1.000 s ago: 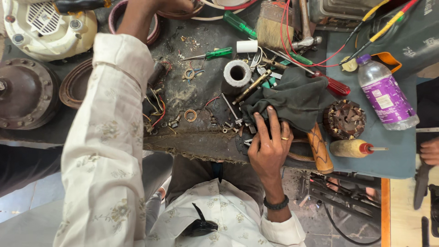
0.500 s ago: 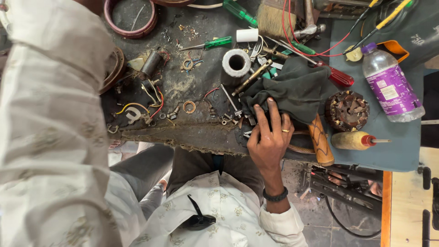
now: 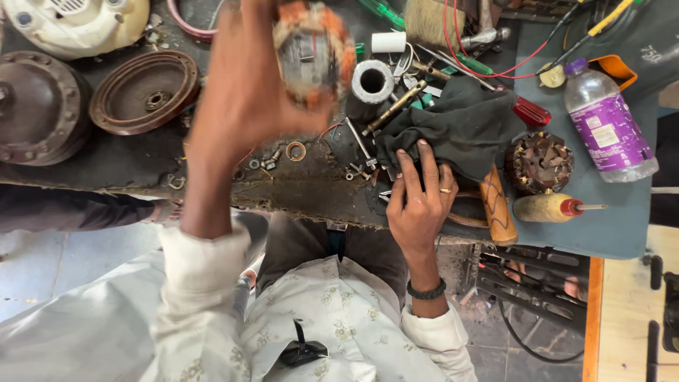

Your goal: The person uses a hammer to tap a metal rod into a circular metal housing, then wipes the rod with a cloth. They then pick up a motor stator and use a screwdriver to adjust the copper windings.

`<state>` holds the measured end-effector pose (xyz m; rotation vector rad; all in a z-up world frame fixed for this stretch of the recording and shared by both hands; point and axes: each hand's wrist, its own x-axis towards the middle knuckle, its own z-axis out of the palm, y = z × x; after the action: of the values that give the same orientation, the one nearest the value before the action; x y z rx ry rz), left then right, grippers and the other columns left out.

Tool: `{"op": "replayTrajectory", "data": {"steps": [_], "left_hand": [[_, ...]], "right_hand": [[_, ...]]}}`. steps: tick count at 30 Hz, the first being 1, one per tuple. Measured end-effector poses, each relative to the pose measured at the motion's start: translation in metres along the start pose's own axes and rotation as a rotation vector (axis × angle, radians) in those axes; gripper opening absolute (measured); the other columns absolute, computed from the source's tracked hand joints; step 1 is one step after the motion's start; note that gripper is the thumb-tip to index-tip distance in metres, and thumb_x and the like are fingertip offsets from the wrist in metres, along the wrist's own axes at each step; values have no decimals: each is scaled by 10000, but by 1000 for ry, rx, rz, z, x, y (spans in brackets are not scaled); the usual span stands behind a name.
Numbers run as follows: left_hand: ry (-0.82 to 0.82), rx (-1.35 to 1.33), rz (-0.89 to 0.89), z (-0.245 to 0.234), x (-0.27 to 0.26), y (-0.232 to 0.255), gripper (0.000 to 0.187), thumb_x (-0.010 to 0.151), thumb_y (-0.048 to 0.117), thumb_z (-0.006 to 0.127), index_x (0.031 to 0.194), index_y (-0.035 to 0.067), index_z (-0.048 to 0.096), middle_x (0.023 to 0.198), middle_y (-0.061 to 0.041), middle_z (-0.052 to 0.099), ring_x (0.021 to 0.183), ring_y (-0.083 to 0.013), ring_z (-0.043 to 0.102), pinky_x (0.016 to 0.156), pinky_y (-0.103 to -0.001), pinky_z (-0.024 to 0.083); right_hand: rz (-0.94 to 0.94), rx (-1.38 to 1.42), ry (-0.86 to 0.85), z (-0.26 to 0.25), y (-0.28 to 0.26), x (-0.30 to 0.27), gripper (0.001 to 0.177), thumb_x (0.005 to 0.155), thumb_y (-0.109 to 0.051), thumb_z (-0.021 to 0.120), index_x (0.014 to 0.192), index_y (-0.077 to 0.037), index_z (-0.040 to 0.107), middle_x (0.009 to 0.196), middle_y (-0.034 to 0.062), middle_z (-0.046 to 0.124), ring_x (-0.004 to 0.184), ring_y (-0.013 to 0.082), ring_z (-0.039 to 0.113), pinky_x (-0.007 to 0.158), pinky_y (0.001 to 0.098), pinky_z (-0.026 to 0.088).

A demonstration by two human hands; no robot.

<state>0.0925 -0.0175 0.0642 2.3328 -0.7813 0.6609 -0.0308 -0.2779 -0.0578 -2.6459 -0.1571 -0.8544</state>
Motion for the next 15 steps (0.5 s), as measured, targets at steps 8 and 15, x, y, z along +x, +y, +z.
{"op": "replayTrajectory", "data": {"steps": [8, 15], "left_hand": [[-107, -111, -348, 36, -89, 37, 1001, 598, 316, 961, 1384, 38, 408, 1295, -213, 546, 1199, -406, 494, 1092, -520, 387], [-3, -48, -342, 60, -120, 30, 1000, 637, 383, 947, 1409, 55, 404, 1425, -203, 485, 1311, -412, 462, 1202, -599, 238]], "right_hand": [[5, -10, -19, -1, -3, 2, 340, 968, -55, 676, 1304, -86, 720, 1495, 126, 587, 1241, 406, 522, 1102, 515, 389], [5, -21, -25, -1, -5, 0, 312, 994, -115, 699, 1304, -82, 718, 1505, 133, 579, 1248, 411, 513, 1125, 513, 376]]}}
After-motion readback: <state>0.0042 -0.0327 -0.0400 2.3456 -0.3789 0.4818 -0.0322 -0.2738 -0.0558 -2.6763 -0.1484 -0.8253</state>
